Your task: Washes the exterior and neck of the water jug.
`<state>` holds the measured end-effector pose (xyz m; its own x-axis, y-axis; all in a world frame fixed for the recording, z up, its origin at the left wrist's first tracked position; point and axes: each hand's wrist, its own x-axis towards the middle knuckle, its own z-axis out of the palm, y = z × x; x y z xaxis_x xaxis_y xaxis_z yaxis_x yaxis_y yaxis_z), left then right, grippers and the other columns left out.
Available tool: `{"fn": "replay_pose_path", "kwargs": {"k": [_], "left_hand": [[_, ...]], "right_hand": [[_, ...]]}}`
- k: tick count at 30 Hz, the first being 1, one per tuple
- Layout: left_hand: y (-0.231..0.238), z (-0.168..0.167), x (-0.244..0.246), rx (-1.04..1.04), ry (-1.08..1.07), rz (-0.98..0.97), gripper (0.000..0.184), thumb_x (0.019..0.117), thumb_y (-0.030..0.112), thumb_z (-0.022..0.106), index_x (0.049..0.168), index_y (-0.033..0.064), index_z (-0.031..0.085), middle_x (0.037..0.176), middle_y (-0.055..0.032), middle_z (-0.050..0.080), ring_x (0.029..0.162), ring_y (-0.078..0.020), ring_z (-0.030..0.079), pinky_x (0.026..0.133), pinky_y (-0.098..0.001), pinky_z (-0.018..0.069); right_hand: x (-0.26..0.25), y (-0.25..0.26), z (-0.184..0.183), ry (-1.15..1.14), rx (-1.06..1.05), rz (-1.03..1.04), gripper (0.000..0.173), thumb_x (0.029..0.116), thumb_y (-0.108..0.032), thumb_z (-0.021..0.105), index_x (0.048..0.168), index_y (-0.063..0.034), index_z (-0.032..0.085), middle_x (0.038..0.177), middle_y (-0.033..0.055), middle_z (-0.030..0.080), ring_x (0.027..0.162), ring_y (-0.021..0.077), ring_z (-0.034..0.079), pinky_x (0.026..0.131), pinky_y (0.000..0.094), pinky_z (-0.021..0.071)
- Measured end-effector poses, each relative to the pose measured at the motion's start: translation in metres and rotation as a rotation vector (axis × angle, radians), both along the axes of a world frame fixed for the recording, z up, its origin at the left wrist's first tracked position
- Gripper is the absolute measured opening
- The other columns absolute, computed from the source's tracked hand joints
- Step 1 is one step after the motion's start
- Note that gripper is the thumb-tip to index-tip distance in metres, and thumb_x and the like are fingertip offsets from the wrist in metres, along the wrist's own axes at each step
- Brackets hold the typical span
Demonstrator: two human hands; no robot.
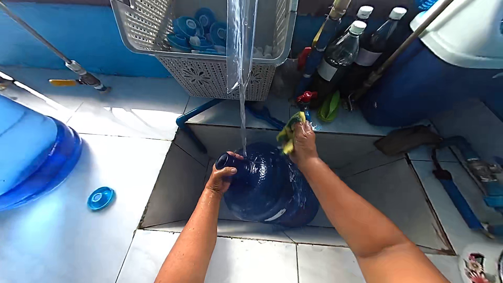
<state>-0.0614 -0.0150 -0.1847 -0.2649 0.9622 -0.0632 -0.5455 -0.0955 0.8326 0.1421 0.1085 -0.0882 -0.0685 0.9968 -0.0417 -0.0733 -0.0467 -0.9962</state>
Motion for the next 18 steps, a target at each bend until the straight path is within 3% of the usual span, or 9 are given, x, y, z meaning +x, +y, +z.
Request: {"fn": "replay_pose_path", "kwargs": {"k": [2,4,7,9,11,13,15,16,18], "left_hand": [[-0.001,0.005,0.016,-0.127,0.016,0.283,0.051,0.0693,0.009,0.077,0.116,0.0042,0.057,0.104,-0.0112,0.071,0.096,-0.0194,0.07,0.085,-0.0375,0.0593],[0.004,0.017,0.022,-0.369,0.02,0.632,0.051,0.086,0.0,0.074,0.131,-0.0061,0.05,0.11,-0.0205,0.067,0.098,-0.0256,0.067,0.086,-0.0436,0.0582],[0.005,0.02,0.018,-0.431,-0.003,0.613,0.035,0.0859,-0.006,0.067,0.119,-0.0047,0.054,0.098,-0.0164,0.065,0.087,-0.0232,0.066,0.077,-0.0411,0.0577],[0.001,0.015,0.019,-0.222,0.04,0.354,0.039,0.0671,-0.004,0.068,0.104,0.0005,0.056,0.09,-0.0104,0.069,0.083,-0.0194,0.069,0.075,-0.0363,0.0601],[-0.001,0.008,0.013,-0.096,0.049,0.13,0.059,0.0531,0.012,0.085,0.106,0.0053,0.061,0.096,-0.008,0.073,0.089,-0.0183,0.072,0.079,-0.0355,0.0615],[-0.002,-0.002,-0.007,-0.161,0.062,0.157,0.051,0.0653,0.018,0.078,0.112,0.0057,0.062,0.101,-0.0088,0.073,0.094,-0.02,0.071,0.083,-0.038,0.0607],[0.009,-0.005,-0.021,-0.452,0.058,0.534,0.032,0.0969,0.019,0.062,0.12,-0.0019,0.058,0.102,-0.0143,0.066,0.092,-0.0231,0.065,0.082,-0.0429,0.0561],[0.018,-0.003,-0.026,-0.617,0.062,0.701,0.035,0.0988,0.022,0.066,0.123,-0.0032,0.059,0.103,-0.0161,0.065,0.091,-0.0243,0.064,0.082,-0.0447,0.055],[0.026,0.01,-0.015,-0.636,0.109,0.741,0.031,0.0932,0.01,0.067,0.119,-0.0035,0.058,0.1,-0.0157,0.063,0.088,-0.0235,0.062,0.078,-0.0439,0.0543]], "right_hand": [[-0.003,-0.007,-0.026,-0.311,0.27,0.186,0.031,0.1061,-0.006,0.044,0.128,0.0128,0.055,0.116,0.0211,0.066,0.107,0.0224,0.067,0.095,0.0387,0.056],[-0.012,-0.053,-0.054,-0.707,0.498,0.529,0.034,0.0953,-0.013,0.061,0.124,0.0024,0.068,0.135,0.0249,0.062,0.134,0.0377,0.053,0.114,0.0527,0.043],[-0.028,-0.099,-0.053,-0.819,0.872,0.789,0.03,0.0889,-0.034,0.073,0.101,-0.0065,0.076,0.118,0.0219,0.071,0.123,0.0422,0.062,0.11,0.0568,0.0448],[-0.036,-0.062,-0.019,-0.929,0.58,0.94,0.028,0.0938,-0.023,0.069,0.109,-0.0007,0.074,0.119,0.0217,0.069,0.121,0.0385,0.062,0.106,0.0556,0.0467],[-0.024,0.0,-0.025,-0.842,0.226,0.785,0.025,0.0973,-0.014,0.065,0.115,0.0032,0.072,0.117,0.0227,0.07,0.114,0.0363,0.066,0.101,0.0567,0.0511],[0.016,0.022,-0.078,-0.711,-0.026,0.549,0.034,0.1054,-0.017,0.054,0.124,0.0089,0.065,0.119,0.0291,0.068,0.113,0.0398,0.065,0.102,0.0561,0.049],[0.064,0.009,-0.14,-0.792,-0.204,0.434,0.042,0.1102,-0.024,0.044,0.136,0.0072,0.058,0.131,0.0302,0.062,0.125,0.041,0.06,0.11,0.0555,0.044],[0.076,0.001,-0.15,-0.841,-0.252,0.45,0.044,0.1108,-0.025,0.041,0.137,0.0064,0.056,0.135,0.0294,0.06,0.128,0.04,0.058,0.111,0.0545,0.0429],[0.062,-0.006,-0.118,-0.821,-0.249,0.522,0.043,0.1111,-0.022,0.041,0.135,0.0098,0.057,0.134,0.0315,0.059,0.129,0.0405,0.056,0.112,0.0527,0.0409]]}}
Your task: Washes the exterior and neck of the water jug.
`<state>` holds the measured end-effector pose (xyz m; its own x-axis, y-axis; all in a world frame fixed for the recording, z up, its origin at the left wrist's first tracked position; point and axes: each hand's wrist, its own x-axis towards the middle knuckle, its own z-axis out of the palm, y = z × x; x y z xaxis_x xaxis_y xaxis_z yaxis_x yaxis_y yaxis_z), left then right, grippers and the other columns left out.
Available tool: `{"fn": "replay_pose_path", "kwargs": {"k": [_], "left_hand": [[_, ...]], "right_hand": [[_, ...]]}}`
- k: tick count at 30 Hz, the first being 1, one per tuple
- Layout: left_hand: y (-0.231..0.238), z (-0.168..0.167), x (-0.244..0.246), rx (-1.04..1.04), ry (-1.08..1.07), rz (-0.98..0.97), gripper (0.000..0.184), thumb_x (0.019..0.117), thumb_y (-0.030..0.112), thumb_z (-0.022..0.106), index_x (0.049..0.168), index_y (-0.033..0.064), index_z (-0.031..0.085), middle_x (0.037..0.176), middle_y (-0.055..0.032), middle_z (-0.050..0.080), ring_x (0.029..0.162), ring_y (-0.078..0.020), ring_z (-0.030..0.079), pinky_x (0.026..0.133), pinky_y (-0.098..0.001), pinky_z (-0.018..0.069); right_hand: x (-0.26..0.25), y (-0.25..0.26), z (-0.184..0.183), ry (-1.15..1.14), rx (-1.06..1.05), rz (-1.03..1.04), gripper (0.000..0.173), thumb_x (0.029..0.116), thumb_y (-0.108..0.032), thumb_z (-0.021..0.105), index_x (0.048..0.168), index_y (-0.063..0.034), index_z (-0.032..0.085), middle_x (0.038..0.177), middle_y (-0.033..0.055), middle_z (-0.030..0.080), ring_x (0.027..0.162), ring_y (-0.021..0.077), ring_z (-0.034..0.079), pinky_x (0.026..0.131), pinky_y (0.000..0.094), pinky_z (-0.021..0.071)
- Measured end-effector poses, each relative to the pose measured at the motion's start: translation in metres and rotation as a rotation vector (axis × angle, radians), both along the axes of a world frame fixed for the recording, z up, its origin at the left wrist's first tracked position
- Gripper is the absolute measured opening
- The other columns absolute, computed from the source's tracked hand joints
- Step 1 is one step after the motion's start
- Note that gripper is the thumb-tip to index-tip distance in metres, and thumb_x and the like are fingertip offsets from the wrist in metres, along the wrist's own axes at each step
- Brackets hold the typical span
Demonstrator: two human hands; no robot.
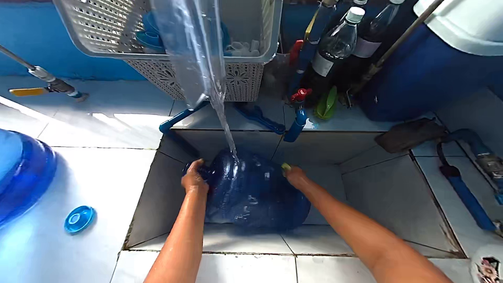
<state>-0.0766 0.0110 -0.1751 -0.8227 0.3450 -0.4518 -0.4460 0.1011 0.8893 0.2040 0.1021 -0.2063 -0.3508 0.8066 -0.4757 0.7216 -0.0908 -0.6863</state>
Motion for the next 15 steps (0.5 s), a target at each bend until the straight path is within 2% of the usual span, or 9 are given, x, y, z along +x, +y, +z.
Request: {"fn": "replay_pose_path", "kwargs": {"k": [2,4,6,7,8,10,11,13,15], "left_hand": [[-0.007,0.004,0.02,0.244,0.043,-0.243,0.024,0.082,0.002,0.065,0.105,0.0031,0.059,0.09,-0.0088,0.067,0.082,-0.0183,0.067,0.073,-0.0379,0.0578],[-0.016,-0.012,0.018,0.416,-0.031,-0.453,0.03,0.0737,0.012,0.067,0.104,0.0104,0.065,0.096,-0.0041,0.073,0.089,-0.0152,0.07,0.078,-0.0334,0.0601],[-0.026,-0.015,0.005,0.235,-0.091,-0.26,0.022,0.0987,0.02,0.057,0.114,0.0046,0.06,0.102,-0.0101,0.069,0.093,-0.02,0.068,0.082,-0.0393,0.0575],[-0.023,-0.009,-0.008,0.095,-0.115,-0.122,0.034,0.1038,0.028,0.057,0.125,0.0018,0.058,0.11,-0.0144,0.066,0.099,-0.0241,0.065,0.087,-0.0451,0.0549],[-0.02,-0.003,-0.015,0.012,-0.117,-0.047,0.04,0.1042,0.03,0.057,0.132,0.0006,0.056,0.118,-0.0165,0.064,0.105,-0.0265,0.063,0.091,-0.0487,0.0533],[-0.017,0.007,-0.002,0.042,-0.037,-0.061,0.024,0.0944,0.014,0.065,0.113,0.0004,0.059,0.096,-0.0127,0.064,0.084,-0.0225,0.062,0.074,-0.0436,0.054],[-0.018,0.012,0.005,0.181,0.001,-0.196,0.021,0.0874,0.008,0.067,0.107,0.0037,0.06,0.09,-0.0083,0.065,0.08,-0.0182,0.064,0.07,-0.0394,0.0555],[-0.022,0.0,0.004,0.469,-0.004,-0.478,0.032,0.073,0.016,0.076,0.104,0.0141,0.066,0.094,-0.0005,0.072,0.085,-0.0116,0.069,0.074,-0.031,0.0594],[-0.023,-0.009,0.008,0.431,-0.078,-0.361,0.028,0.0817,0.012,0.069,0.109,0.0081,0.063,0.096,-0.0059,0.07,0.089,-0.017,0.068,0.08,-0.036,0.0583]], "right_hand": [[-0.032,0.004,0.039,0.184,0.106,0.011,0.044,0.1097,-0.026,0.046,0.128,0.0107,0.06,0.124,0.0327,0.062,0.119,0.0426,0.06,0.106,0.055,0.0454],[-0.038,0.011,0.034,0.243,0.2,-0.036,0.045,0.1059,-0.031,0.055,0.127,0.008,0.062,0.113,0.0306,0.066,0.105,0.0418,0.065,0.095,0.0573,0.051],[-0.003,0.011,-0.017,0.081,0.134,-0.066,0.048,0.1085,-0.033,0.049,0.133,0.0057,0.06,0.12,0.0319,0.066,0.113,0.045,0.064,0.1,0.0615,0.0488],[0.013,0.012,-0.032,-0.023,0.065,-0.068,0.048,0.1093,-0.033,0.046,0.135,0.0053,0.059,0.127,0.0313,0.064,0.121,0.0441,0.062,0.105,0.0604,0.0467],[0.018,0.012,-0.033,-0.098,-0.003,-0.066,0.049,0.1101,-0.033,0.043,0.135,0.0062,0.058,0.132,0.0311,0.061,0.127,0.0429,0.059,0.108,0.0585,0.044],[0.007,-0.004,-0.01,-0.059,-0.021,-0.095,0.048,0.1113,-0.028,0.04,0.134,0.0109,0.057,0.136,0.0324,0.058,0.131,0.0407,0.054,0.113,0.053,0.0393],[-0.007,-0.016,0.008,0.052,0.079,-0.136,0.045,0.1112,-0.024,0.042,0.133,0.0125,0.057,0.134,0.0327,0.059,0.13,0.0396,0.056,0.113,0.0501,0.0398],[-0.031,-0.049,0.024,0.331,0.454,-0.102,0.04,0.1046,-0.018,0.05,0.126,0.0137,0.062,0.127,0.0315,0.064,0.125,0.0384,0.06,0.111,0.0484,0.0448],[-0.054,-0.083,0.02,0.522,0.754,0.245,0.039,0.0934,-0.018,0.062,0.12,0.0098,0.069,0.132,0.03,0.063,0.133,0.0409,0.056,0.116,0.0524,0.0421]]}}
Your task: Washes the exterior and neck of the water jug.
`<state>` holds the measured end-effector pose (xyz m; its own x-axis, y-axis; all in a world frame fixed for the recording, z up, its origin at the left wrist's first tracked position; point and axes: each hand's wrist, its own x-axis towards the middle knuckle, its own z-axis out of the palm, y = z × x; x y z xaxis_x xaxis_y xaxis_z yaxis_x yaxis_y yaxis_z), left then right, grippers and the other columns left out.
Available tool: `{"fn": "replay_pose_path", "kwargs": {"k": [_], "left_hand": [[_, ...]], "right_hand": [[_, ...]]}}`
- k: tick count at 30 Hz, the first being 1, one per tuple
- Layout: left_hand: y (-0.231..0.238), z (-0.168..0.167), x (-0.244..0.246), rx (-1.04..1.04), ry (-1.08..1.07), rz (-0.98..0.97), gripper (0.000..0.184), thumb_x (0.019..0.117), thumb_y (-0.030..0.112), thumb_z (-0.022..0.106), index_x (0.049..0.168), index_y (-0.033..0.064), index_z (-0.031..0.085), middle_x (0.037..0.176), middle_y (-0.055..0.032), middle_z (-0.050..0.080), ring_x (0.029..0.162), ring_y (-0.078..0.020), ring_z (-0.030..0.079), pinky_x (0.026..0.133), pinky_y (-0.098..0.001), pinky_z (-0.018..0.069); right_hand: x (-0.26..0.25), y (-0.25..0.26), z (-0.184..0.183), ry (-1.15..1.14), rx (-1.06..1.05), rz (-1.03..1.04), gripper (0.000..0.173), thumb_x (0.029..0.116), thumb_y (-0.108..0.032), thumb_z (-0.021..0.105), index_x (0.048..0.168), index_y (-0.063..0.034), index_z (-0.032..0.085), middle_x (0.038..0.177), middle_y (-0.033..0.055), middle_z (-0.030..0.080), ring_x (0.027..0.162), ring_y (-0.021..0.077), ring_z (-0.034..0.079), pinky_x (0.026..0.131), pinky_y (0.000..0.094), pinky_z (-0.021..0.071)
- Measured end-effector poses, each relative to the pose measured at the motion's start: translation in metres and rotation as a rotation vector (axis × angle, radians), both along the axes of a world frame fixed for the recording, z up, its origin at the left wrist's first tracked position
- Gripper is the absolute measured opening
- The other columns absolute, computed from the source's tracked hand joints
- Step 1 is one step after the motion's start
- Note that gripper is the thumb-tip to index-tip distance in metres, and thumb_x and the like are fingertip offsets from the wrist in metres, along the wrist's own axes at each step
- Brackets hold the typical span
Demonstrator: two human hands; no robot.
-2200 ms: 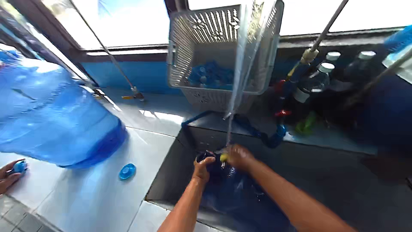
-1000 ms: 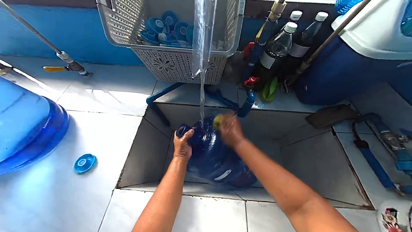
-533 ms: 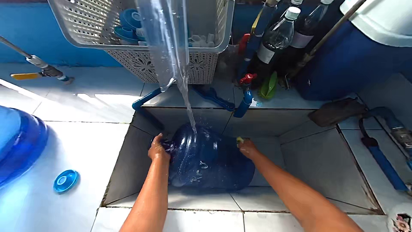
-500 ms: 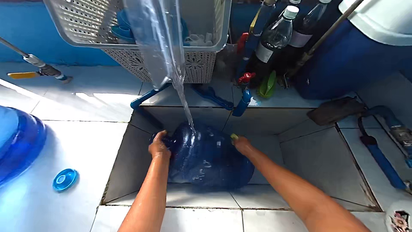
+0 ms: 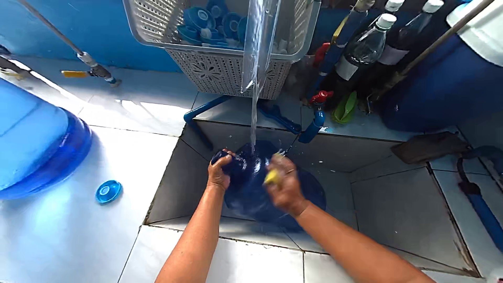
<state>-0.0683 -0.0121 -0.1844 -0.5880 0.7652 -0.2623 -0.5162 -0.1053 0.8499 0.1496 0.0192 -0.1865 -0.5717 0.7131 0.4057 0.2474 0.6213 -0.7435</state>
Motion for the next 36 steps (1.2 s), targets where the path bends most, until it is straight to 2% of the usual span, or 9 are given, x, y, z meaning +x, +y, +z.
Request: {"fn": "replay_pose_path", "kwargs": {"k": [5,8,12,17,21,25,28,31,36], "left_hand": [[-0.003,0.014,0.024,0.019,0.023,-0.057,0.037,0.0684,-0.005,0.069,0.103,0.0032,0.06,0.091,-0.0088,0.07,0.082,-0.0173,0.069,0.073,-0.0344,0.0601],[-0.005,-0.002,-0.004,0.076,0.052,-0.22,0.05,0.0631,0.015,0.081,0.109,0.0082,0.065,0.101,-0.007,0.073,0.095,-0.0181,0.07,0.083,-0.0364,0.0602],[0.018,0.003,-0.031,-0.513,0.004,0.411,0.049,0.0898,0.02,0.078,0.127,-0.0051,0.058,0.113,-0.0206,0.064,0.102,-0.0302,0.062,0.089,-0.0507,0.0521],[-0.005,0.009,-0.016,0.082,0.069,-0.145,0.045,0.0667,0.015,0.081,0.109,0.0118,0.066,0.098,-0.0024,0.072,0.089,-0.0133,0.07,0.078,-0.032,0.06],[0.004,0.009,-0.002,-0.194,-0.066,0.225,0.016,0.0944,0.005,0.062,0.11,0.0017,0.058,0.089,-0.0104,0.064,0.079,-0.0199,0.065,0.073,-0.0393,0.057],[-0.008,0.004,-0.002,0.097,0.013,-0.179,0.049,0.06,0.012,0.083,0.105,0.0081,0.064,0.096,-0.0068,0.073,0.088,-0.017,0.072,0.078,-0.0346,0.0614],[0.0,-0.007,-0.03,-0.188,0.053,0.094,0.029,0.0907,0.017,0.062,0.116,0.0032,0.058,0.1,-0.01,0.068,0.093,-0.0194,0.066,0.082,-0.0394,0.057],[0.018,0.01,-0.029,-0.492,0.06,0.417,0.046,0.0912,0.016,0.076,0.127,-0.0057,0.056,0.111,-0.0203,0.064,0.099,-0.0282,0.063,0.086,-0.0484,0.0535],[-0.006,0.0,-0.021,0.069,0.045,-0.077,0.043,0.0716,0.013,0.073,0.113,0.0093,0.063,0.098,-0.0033,0.072,0.09,-0.0139,0.07,0.081,-0.0332,0.0599]], "right_hand": [[-0.061,0.051,0.092,-0.692,-0.222,0.283,0.027,0.0975,-0.015,0.065,0.116,0.0037,0.07,0.123,0.025,0.067,0.122,0.0412,0.061,0.1,0.0608,0.0484],[-0.016,0.117,0.029,-0.477,-0.611,-0.077,0.04,0.1069,-0.023,0.053,0.127,0.0095,0.062,0.123,0.0304,0.066,0.116,0.0415,0.063,0.104,0.0582,0.0469],[0.062,0.088,-0.051,-0.657,-0.8,-0.329,0.05,0.1114,-0.029,0.04,0.14,0.0092,0.052,0.142,0.0332,0.053,0.136,0.0445,0.051,0.115,0.0572,0.038],[0.02,0.032,0.013,-0.161,-0.277,-0.153,0.049,0.1075,-0.022,0.04,0.137,0.0142,0.055,0.14,0.033,0.056,0.136,0.0388,0.053,0.118,0.0469,0.0391],[-0.04,-0.003,0.035,-0.227,0.229,0.374,0.029,0.0914,-0.016,0.065,0.113,0.0008,0.075,0.127,0.0221,0.069,0.13,0.0405,0.059,0.115,0.0538,0.0427],[-0.05,0.093,0.053,-0.444,-0.428,0.146,0.034,0.1056,-0.02,0.056,0.124,0.0071,0.065,0.118,0.0271,0.068,0.111,0.0389,0.066,0.099,0.0571,0.0522],[0.024,0.112,-0.04,-0.547,-0.708,-0.193,0.047,0.1121,-0.029,0.039,0.14,0.0051,0.055,0.136,0.0305,0.059,0.127,0.0437,0.058,0.109,0.0594,0.0434],[0.059,0.09,-0.045,-0.765,-0.705,-0.199,0.05,0.1134,-0.025,0.029,0.141,0.0116,0.051,0.145,0.0338,0.051,0.14,0.0448,0.046,0.118,0.0558,0.034],[0.002,0.02,-0.002,-0.051,-0.067,-0.098,0.039,0.1007,-0.014,0.051,0.126,0.013,0.064,0.132,0.0299,0.063,0.132,0.0389,0.058,0.115,0.0487,0.043]]}}
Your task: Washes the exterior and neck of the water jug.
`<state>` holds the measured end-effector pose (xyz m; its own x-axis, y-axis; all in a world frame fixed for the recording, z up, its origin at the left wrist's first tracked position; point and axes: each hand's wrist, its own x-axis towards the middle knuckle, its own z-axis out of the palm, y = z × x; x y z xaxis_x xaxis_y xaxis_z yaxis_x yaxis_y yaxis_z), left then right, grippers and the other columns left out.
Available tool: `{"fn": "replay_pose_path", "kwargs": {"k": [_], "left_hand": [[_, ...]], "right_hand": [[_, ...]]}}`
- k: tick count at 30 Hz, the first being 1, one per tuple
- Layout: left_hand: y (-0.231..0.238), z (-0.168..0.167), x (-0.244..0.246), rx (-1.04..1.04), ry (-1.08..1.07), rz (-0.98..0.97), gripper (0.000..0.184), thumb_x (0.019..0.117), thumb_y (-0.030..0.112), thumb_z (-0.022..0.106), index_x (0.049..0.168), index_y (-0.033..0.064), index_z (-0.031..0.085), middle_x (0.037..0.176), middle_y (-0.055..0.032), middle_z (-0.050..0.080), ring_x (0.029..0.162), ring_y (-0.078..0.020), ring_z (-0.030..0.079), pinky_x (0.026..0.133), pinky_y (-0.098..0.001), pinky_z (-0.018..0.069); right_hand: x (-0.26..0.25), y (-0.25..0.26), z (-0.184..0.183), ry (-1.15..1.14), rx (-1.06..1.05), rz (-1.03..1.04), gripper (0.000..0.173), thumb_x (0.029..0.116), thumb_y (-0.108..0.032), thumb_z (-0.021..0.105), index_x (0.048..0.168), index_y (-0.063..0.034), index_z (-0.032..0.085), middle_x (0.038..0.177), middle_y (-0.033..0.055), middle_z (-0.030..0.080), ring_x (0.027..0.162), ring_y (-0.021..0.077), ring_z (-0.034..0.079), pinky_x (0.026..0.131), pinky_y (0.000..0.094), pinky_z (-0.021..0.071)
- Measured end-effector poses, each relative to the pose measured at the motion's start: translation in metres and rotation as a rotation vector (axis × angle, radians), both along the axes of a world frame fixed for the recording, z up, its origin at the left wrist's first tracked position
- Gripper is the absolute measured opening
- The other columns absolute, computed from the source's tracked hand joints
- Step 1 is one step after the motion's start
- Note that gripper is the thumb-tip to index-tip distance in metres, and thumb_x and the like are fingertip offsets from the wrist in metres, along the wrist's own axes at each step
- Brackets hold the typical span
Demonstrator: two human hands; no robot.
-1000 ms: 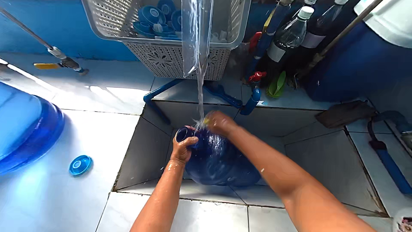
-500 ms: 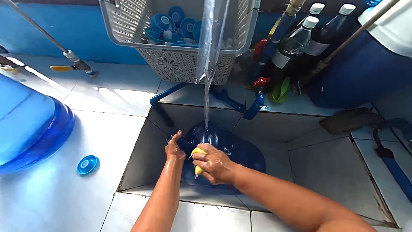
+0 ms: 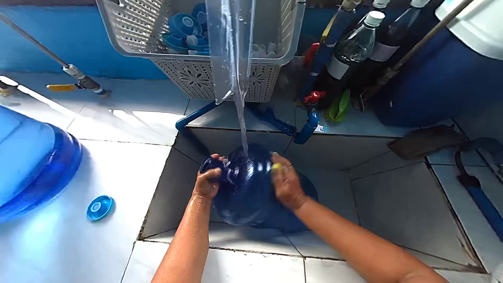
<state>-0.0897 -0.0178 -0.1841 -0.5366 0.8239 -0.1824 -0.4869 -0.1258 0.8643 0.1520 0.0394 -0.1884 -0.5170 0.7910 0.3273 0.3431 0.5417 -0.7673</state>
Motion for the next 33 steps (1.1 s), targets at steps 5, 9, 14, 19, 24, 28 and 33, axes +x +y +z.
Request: {"fn": "replay_pose_path", "kwargs": {"k": [5,9,14,19,24,28,33], "left_hand": [[0.0,0.012,0.025,-0.161,-0.021,0.122,0.027,0.0799,-0.002,0.062,0.106,0.002,0.055,0.087,-0.008,0.067,0.079,-0.0162,0.068,0.072,-0.0343,0.0597],[-0.001,-0.006,-0.013,-0.069,0.042,-0.081,0.049,0.0706,0.025,0.08,0.114,0.0077,0.063,0.102,-0.0068,0.072,0.095,-0.0177,0.07,0.084,-0.0361,0.0602],[0.022,0.018,-0.007,-0.477,0.078,0.408,0.039,0.088,0.013,0.074,0.12,-0.0032,0.058,0.102,-0.0161,0.065,0.09,-0.0249,0.064,0.078,-0.0454,0.0553],[-0.001,0.001,-0.005,-0.075,0.003,0.114,0.025,0.0868,0.011,0.062,0.112,0.0079,0.06,0.096,-0.0043,0.069,0.088,-0.0156,0.068,0.08,-0.0349,0.0582],[-0.006,-0.001,-0.013,-0.004,0.0,-0.036,0.03,0.0687,0.012,0.07,0.098,0.0132,0.064,0.09,-0.002,0.073,0.086,-0.014,0.072,0.077,-0.0333,0.0611],[-0.004,-0.026,-0.045,0.096,-0.031,-0.145,0.045,0.062,0.028,0.087,0.103,0.0161,0.072,0.098,-0.0031,0.076,0.096,-0.0172,0.073,0.086,-0.0356,0.0608],[0.02,-0.039,-0.014,-0.702,0.233,0.198,0.029,0.1057,0.023,0.051,0.118,-0.0027,0.059,0.101,-0.0135,0.066,0.091,-0.0196,0.064,0.082,-0.0381,0.0544]], "right_hand": [[-0.076,0.025,0.075,-0.486,-0.073,0.544,0.028,0.0961,-0.02,0.067,0.116,-0.0011,0.072,0.121,0.0197,0.069,0.119,0.0363,0.063,0.102,0.0559,0.0492],[-0.012,0.101,-0.016,-0.332,-0.531,0.07,0.037,0.1094,-0.019,0.048,0.132,0.0074,0.06,0.124,0.0314,0.064,0.115,0.0438,0.064,0.101,0.0576,0.0504],[0.056,0.062,-0.035,-0.539,-0.721,-0.056,0.049,0.1127,-0.022,0.033,0.142,0.0135,0.048,0.146,0.0353,0.047,0.14,0.0438,0.045,0.119,0.0527,0.0335],[-0.014,-0.019,-0.006,0.042,0.036,0.121,0.046,0.0912,-0.016,0.064,0.129,0.0098,0.065,0.138,0.0303,0.06,0.136,0.0419,0.053,0.118,0.0518,0.0408],[-0.081,0.054,0.057,-0.223,-0.088,0.487,0.026,0.0901,-0.017,0.076,0.111,-0.0011,0.074,0.115,0.0164,0.072,0.113,0.0306,0.066,0.1,0.051,0.0523],[-0.013,0.112,-0.072,-0.045,-0.647,-0.015,0.04,0.1053,-0.027,0.056,0.124,0.0079,0.064,0.115,0.0288,0.068,0.106,0.0384,0.067,0.096,0.0551,0.0534],[0.11,0.09,-0.101,-0.194,-1.099,-0.541,0.048,0.1064,-0.033,0.056,0.136,0.0054,0.057,0.135,0.0286,0.059,0.127,0.0379,0.055,0.11,0.0538,0.0413]]}}
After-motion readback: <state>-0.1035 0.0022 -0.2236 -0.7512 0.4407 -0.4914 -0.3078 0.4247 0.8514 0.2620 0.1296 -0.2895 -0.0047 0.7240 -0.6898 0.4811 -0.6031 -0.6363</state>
